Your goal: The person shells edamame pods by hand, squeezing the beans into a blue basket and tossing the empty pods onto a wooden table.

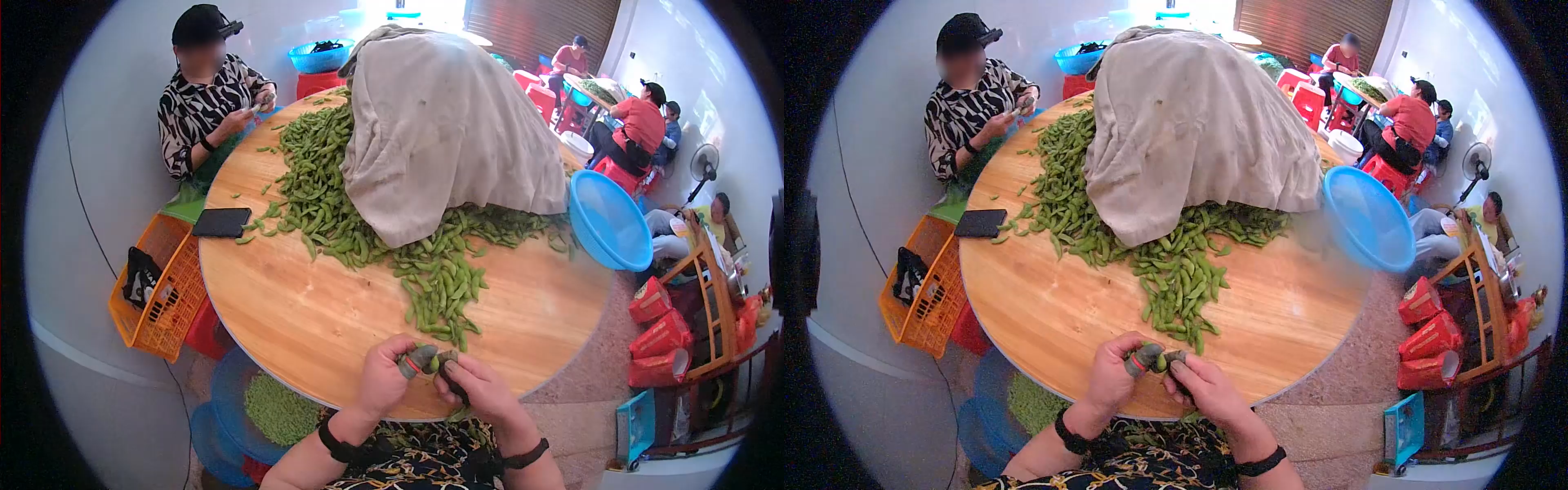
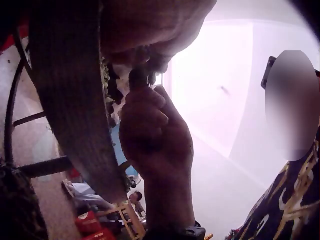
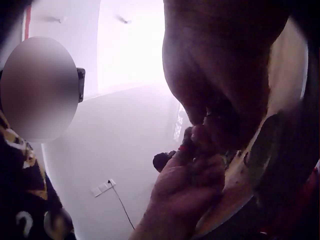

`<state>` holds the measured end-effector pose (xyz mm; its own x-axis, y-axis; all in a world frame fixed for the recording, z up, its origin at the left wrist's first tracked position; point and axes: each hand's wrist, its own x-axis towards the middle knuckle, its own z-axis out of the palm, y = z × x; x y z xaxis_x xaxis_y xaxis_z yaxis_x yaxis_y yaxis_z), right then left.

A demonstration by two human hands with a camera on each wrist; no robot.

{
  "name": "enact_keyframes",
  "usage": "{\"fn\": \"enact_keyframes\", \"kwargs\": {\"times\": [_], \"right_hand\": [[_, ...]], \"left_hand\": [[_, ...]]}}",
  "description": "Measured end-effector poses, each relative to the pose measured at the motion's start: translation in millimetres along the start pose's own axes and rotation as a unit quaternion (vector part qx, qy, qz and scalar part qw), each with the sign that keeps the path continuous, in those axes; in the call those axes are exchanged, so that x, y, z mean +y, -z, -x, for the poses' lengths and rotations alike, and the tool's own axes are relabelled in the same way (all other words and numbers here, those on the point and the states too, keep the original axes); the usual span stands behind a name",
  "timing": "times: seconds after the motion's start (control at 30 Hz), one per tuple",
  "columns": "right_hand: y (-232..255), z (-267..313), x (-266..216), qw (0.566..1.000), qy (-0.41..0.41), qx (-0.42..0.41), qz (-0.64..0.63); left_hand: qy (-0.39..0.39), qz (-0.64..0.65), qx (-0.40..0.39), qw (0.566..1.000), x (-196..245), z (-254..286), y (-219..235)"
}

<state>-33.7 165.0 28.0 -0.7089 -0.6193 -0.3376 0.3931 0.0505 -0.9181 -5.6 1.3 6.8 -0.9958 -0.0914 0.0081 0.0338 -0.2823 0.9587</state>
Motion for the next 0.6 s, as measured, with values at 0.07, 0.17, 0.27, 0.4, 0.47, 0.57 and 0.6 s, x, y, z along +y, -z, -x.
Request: {"fn": "enact_keyframes", "kwargs": {"times": [0.07,0.17,0.27,0.4,0.47,0.57,0.6], "right_hand": [[0.5,1.2,-0.5,0.999,-0.02,-0.01,-0.04],[0.8,1.4,-1.1,0.994,-0.031,-0.024,-0.097],[1.1,-0.4,7.6,0.998,-0.044,-0.007,-0.04],[1.6,-0.1,1.1,0.987,-0.064,-0.027,-0.145],[0.1,1.7,4.6,0.984,-0.058,-0.045,-0.165],[-1.7,-0.7,4.3,0.987,-0.049,0.005,-0.153],[0.6,-0.7,6.8,0.987,-0.046,-0.011,-0.156]], "left_hand": [[0.031,0.037,0.014,0.999,-6.9,-0.2,1.4],[0.004,-0.006,0.034,0.999,-15.7,-3.0,2.7],[-0.045,-0.115,0.037,0.992,-18.9,-2.5,3.9],[-0.034,-0.23,0.06,0.971,-4.3,-1.4,0.3],[-0.073,-0.166,0.055,0.982,-9.2,-2.4,-0.7],[-0.139,-0.158,0.02,0.977,-11.3,-3.7,0.0],[-0.137,-0.158,0.02,0.978,-10.6,-4.0,0.5]]}}
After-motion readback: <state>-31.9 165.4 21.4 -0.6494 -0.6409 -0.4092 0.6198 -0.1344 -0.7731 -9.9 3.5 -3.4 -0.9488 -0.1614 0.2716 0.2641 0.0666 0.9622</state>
